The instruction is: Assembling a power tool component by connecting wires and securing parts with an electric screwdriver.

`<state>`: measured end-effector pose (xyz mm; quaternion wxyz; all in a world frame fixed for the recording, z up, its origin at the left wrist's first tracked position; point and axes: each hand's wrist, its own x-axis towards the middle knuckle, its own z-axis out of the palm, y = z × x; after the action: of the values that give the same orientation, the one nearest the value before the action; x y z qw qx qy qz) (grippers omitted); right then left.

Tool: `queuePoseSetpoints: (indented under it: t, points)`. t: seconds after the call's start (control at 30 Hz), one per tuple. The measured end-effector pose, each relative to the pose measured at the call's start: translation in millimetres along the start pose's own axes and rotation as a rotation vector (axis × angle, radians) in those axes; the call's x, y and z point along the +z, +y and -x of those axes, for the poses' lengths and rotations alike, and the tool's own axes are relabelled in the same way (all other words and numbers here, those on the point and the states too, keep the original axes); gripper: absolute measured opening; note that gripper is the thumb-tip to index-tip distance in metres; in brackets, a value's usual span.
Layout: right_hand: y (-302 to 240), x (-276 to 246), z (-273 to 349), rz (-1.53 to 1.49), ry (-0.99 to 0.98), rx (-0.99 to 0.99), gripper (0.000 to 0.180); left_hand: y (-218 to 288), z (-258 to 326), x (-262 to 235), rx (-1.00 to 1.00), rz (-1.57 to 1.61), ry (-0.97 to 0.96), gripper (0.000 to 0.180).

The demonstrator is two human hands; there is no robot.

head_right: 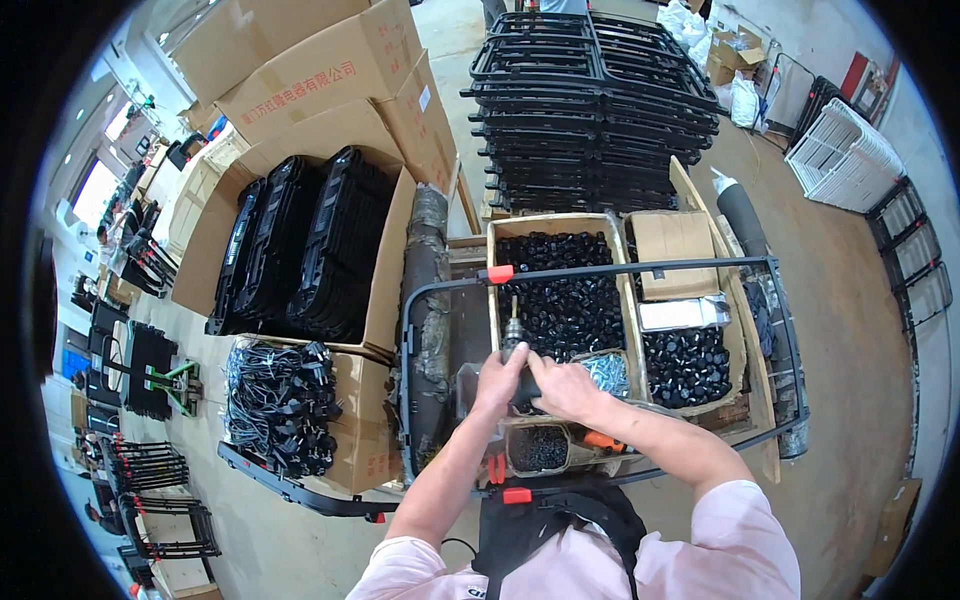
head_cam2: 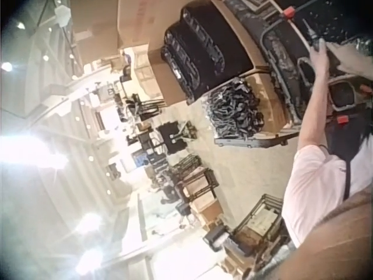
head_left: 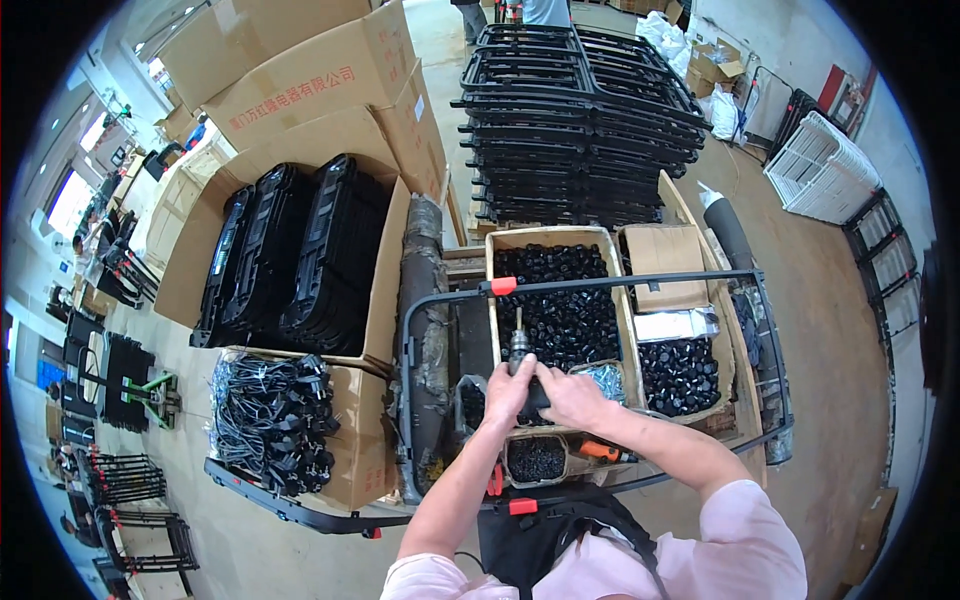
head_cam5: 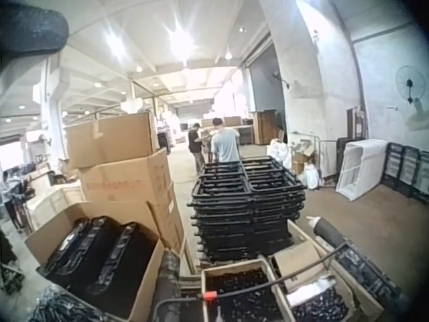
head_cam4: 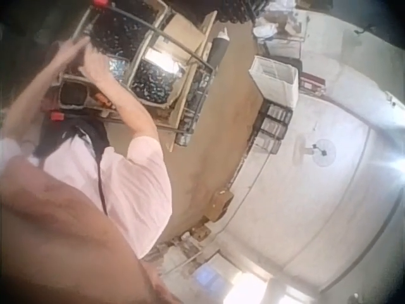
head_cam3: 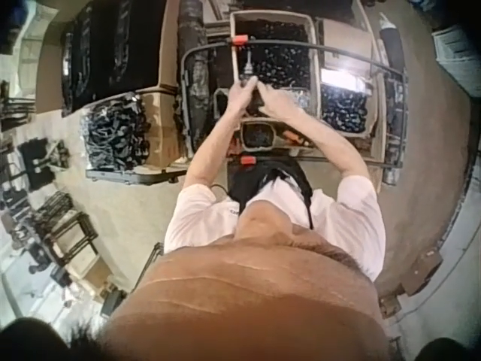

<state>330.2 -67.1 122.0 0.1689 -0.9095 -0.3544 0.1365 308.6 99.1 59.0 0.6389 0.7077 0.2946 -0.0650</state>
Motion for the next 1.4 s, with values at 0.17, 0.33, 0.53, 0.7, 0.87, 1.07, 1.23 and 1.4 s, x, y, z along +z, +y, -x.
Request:
queuePoseSetpoints:
  t: [0.17,0.33,0.53,0.7,0.87,1.07,1.23,1.4]
  points:
    - [-8,47,-53,0.009,-0.025,-0.021,0.087,-20,-31,-34,0.027,-0.217,0.213,0.063]
    - [-1,57,-72,0.010,-0.027,0.015,0.081,-32,-56,-34,0.053,-0.221,0.257,0.063]
    - [4,58,-79,-0.014,-0.033,0.029,0.081,-35,-68,-33,0.072,-0.224,0.243,0.061]
    - [10,58,-82,-0.035,-0.022,0.039,0.082,-24,-66,-33,0.086,-0.277,0.230,0.065]
    - [16,63,-82,-0.066,-0.020,0.018,0.082,-17,-62,-33,0.050,-0.338,0.229,0.067]
    - [18,64,-81,-0.125,0.027,0.012,0.081,-11,-66,-31,-0.008,-0.406,0.206,0.066]
    - [17,66,-88,-0.096,0.030,0.010,0.081,-19,-76,-34,0.026,-0.360,0.211,0.065]
    - [23,72,-90,-0.128,0.072,0.004,0.086,-14,-77,-32,-0.007,-0.381,0.193,0.066]
